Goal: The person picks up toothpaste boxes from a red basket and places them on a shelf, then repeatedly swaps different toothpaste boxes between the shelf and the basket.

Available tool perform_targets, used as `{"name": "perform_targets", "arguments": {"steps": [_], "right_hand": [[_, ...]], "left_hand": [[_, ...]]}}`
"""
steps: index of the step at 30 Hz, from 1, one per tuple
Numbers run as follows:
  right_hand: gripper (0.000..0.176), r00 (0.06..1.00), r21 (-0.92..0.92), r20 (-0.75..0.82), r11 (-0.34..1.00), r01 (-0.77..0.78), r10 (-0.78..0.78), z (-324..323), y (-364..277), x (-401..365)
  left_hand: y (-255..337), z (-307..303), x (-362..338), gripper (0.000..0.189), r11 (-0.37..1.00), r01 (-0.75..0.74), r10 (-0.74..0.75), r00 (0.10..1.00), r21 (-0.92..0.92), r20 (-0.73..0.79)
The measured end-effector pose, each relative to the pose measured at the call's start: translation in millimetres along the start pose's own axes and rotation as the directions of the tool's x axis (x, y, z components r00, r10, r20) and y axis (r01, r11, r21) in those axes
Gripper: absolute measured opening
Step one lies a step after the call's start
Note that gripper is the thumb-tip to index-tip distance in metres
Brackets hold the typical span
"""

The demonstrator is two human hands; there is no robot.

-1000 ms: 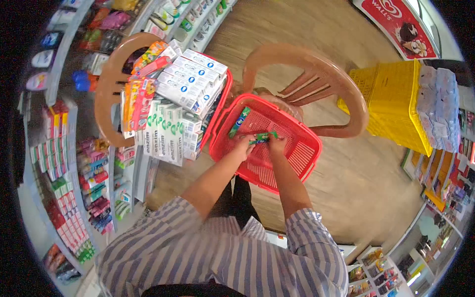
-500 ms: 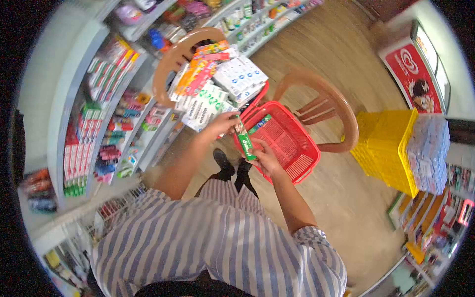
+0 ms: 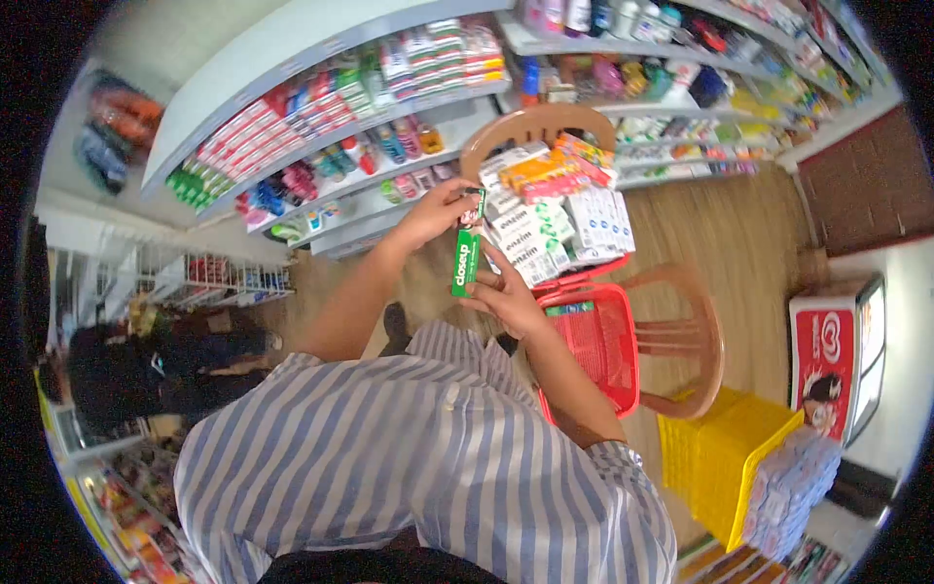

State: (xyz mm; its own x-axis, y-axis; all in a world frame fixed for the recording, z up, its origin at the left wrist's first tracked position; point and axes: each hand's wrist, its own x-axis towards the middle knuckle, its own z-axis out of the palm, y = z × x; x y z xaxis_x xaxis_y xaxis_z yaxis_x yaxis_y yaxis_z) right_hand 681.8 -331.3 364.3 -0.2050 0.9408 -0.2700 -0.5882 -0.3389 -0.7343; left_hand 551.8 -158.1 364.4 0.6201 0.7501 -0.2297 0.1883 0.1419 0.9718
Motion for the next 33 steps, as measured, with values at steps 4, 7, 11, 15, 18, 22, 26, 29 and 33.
{"name": "perform_targets", "arguments": {"steps": [4,7,11,15,18,22,26,29,33], "right_hand": [[0.076,0.997,-0.066,0.070,0.997,-0.029,0.034,51,0,31],[0.074,0.998,-0.130,0.051,0.991,-0.018,0.025,85,13,63],[0.074,0.992,-0.112,0.129,0.993,0.029,-0.015,140,29,108],[0.074,0.985,-0.167,0.172,0.985,0.030,-0.001,205,43,148],[0.073,0.965,-0.182,0.262,0.982,0.046,0.003,250,58,179],[0.072,0.942,-0.204,0.332,0.979,0.028,0.042,311,83,216],[0.070,0.926,-0.203,0.376,0.978,0.039,0.041,359,113,245],[0.066,0.923,-0.210,0.380,0.977,0.029,0.054,392,128,260],[0.061,0.909,-0.221,0.413,0.974,0.040,0.056,427,145,279]], "left_hand": [[10,-44,-53,0.053,0.999,-0.048,0.046,0.996,-0.019,-0.070],[5,-83,-87,0.072,0.996,-0.093,0.095,0.980,0.016,-0.174],[-2,-147,-129,0.069,0.995,-0.097,0.092,0.978,-0.018,-0.186],[-8,-209,-168,0.069,0.975,-0.218,0.220,0.930,0.039,-0.296],[0,-251,-206,0.071,0.968,-0.251,0.242,0.907,0.019,-0.344],[-8,-301,-245,0.074,0.935,-0.355,0.319,0.811,0.020,-0.490],[-27,-348,-281,0.076,0.938,-0.331,0.323,0.739,0.098,-0.591],[-31,-376,-305,0.075,0.928,-0.351,0.347,0.697,0.123,-0.627],[-29,-402,-331,0.075,0.926,-0.361,0.335,0.658,0.109,-0.674]]}}
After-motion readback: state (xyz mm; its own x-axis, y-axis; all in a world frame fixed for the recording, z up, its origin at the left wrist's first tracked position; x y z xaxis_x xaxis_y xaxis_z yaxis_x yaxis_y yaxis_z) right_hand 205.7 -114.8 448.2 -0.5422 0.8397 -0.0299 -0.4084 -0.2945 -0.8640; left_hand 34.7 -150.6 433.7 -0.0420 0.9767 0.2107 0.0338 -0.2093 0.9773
